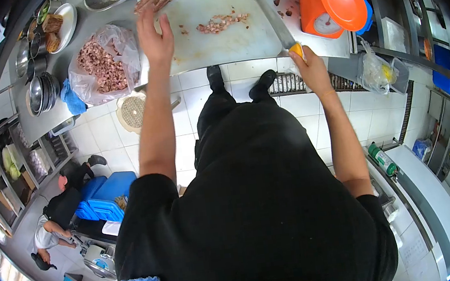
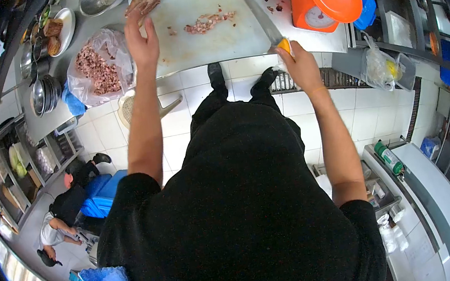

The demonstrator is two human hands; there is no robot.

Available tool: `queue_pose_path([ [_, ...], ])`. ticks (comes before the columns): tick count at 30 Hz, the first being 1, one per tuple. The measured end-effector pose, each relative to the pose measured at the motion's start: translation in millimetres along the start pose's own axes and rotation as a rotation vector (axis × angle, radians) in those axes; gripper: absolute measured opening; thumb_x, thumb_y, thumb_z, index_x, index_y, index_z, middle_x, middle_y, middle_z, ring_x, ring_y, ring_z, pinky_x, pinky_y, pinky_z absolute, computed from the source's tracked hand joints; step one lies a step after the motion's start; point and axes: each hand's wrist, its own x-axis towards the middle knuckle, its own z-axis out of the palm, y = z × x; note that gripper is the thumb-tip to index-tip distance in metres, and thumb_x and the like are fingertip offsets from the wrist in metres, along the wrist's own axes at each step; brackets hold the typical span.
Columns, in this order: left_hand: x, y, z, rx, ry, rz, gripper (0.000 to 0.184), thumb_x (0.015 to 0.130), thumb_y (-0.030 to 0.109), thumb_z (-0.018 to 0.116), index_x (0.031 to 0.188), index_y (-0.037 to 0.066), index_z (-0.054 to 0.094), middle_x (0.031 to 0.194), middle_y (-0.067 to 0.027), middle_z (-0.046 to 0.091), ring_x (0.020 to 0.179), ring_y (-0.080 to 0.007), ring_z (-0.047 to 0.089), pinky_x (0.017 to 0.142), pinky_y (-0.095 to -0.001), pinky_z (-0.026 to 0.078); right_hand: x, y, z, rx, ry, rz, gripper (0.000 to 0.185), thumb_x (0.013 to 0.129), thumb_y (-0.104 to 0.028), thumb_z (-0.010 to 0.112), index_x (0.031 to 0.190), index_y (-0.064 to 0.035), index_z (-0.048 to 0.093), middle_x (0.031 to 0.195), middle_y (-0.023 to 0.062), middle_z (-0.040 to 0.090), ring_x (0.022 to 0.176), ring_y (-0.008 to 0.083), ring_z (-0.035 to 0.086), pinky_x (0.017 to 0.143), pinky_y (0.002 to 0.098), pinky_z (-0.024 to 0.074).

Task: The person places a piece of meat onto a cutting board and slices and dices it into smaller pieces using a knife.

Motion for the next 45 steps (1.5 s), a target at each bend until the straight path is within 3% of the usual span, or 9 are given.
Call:
queue_pose_path([
  [4,-46,21,19,-0.131,-0.124,-0.234,0.047,0.109,0.032,0.052,0.141,-0.003,0.058,0.147,-0.0258,0.055,0.136,-0.0432,0.053,0.115,-0.0478,0.041,-23,-1,23,0.363,-0.096,0.278,0.045,0.105,-0.041,0.065,0.107,0.0033,0.065,0.084,0.0234,0.071,0.073,0.0400,0.071,0.068,0.0464,0.0534],
  [8,-43,38,46,-0.337,-0.090,-0.283,0.049,0.113,0.034,0.043,0.144,-0.002,0.055,0.148,-0.0252,0.054,0.141,-0.0404,0.048,0.120,-0.0464,0.036,-24,-1,68,0.415,-0.081,0.163,0.035,0.107,-0.037,0.064,0.116,-0.0035,0.065,0.072,0.0006,0.060,0.050,0.0080,0.053,0.043,0.0293,0.0417],
  [14,-50,39,65,-0.553,0.004,-0.324,0.047,0.114,0.033,0.043,0.147,0.002,0.054,0.150,-0.0162,0.056,0.139,-0.0265,0.051,0.119,-0.0362,0.035,-21,-50,95,0.268,-0.151,0.094,0.045,0.106,-0.045,0.063,0.116,-0.0010,0.060,0.073,0.0146,0.067,0.049,0.0235,0.064,0.048,0.0366,0.0507],
  [20,-55,57,77,-0.476,-0.015,-0.273,0.038,0.102,0.014,0.059,0.137,0.000,0.061,0.140,-0.0190,0.058,0.126,-0.0324,0.058,0.106,-0.0415,0.049,-20,-78,112,0.187,-0.196,0.025,0.045,0.106,-0.044,0.062,0.111,0.0009,0.057,0.068,0.0169,0.067,0.050,0.0291,0.066,0.052,0.0424,0.0526],
  [23,-50,73,70,-0.137,-0.018,-0.079,0.050,0.086,0.010,0.074,0.134,-0.001,0.062,0.148,-0.0290,0.050,0.135,-0.0450,0.050,0.113,-0.0489,0.044,-19,-92,112,0.197,-0.285,0.085,0.050,0.107,-0.046,0.059,0.111,0.0034,0.056,0.085,0.0314,0.070,0.085,0.0530,0.069,0.074,0.0572,0.0535],
  [29,-52,66,68,0.090,-0.045,-0.165,0.058,0.093,0.017,0.071,0.144,-0.005,0.054,0.155,-0.0313,0.044,0.143,-0.0494,0.041,0.124,-0.0522,0.032,-17,-107,118,0.189,-0.313,0.060,0.049,0.107,-0.044,0.060,0.112,0.0045,0.054,0.084,0.0311,0.070,0.084,0.0528,0.069,0.073,0.0573,0.0534],
  [35,-59,44,80,0.011,-0.061,-0.185,0.045,0.095,0.001,0.059,0.139,-0.006,0.058,0.150,-0.0284,0.052,0.141,-0.0463,0.047,0.121,-0.0502,0.037,-15,-113,138,0.285,-0.378,0.063,0.046,0.107,-0.042,0.060,0.111,0.0035,0.054,0.085,0.0321,0.070,0.085,0.0544,0.068,0.073,0.0564,0.0527],
  [44,-52,27,72,-0.117,0.134,-0.223,0.035,0.092,-0.008,0.054,0.124,-0.005,0.070,0.134,-0.0270,0.065,0.125,-0.0447,0.062,0.112,-0.0452,0.048,-13,-145,137,0.498,-0.518,0.195,0.038,0.106,-0.037,0.064,0.108,-0.0003,0.055,0.070,0.0159,0.064,0.056,0.0224,0.062,0.056,0.0424,0.0508],
  [45,-45,29,64,-0.110,0.139,-0.238,0.035,0.092,-0.008,0.055,0.123,-0.004,0.070,0.134,-0.0268,0.065,0.125,-0.0448,0.062,0.112,-0.0454,0.048,-12,-149,137,0.473,-0.508,0.163,0.038,0.106,-0.037,0.064,0.107,-0.0003,0.055,0.071,0.0176,0.064,0.057,0.0263,0.063,0.058,0.0436,0.0510],
])
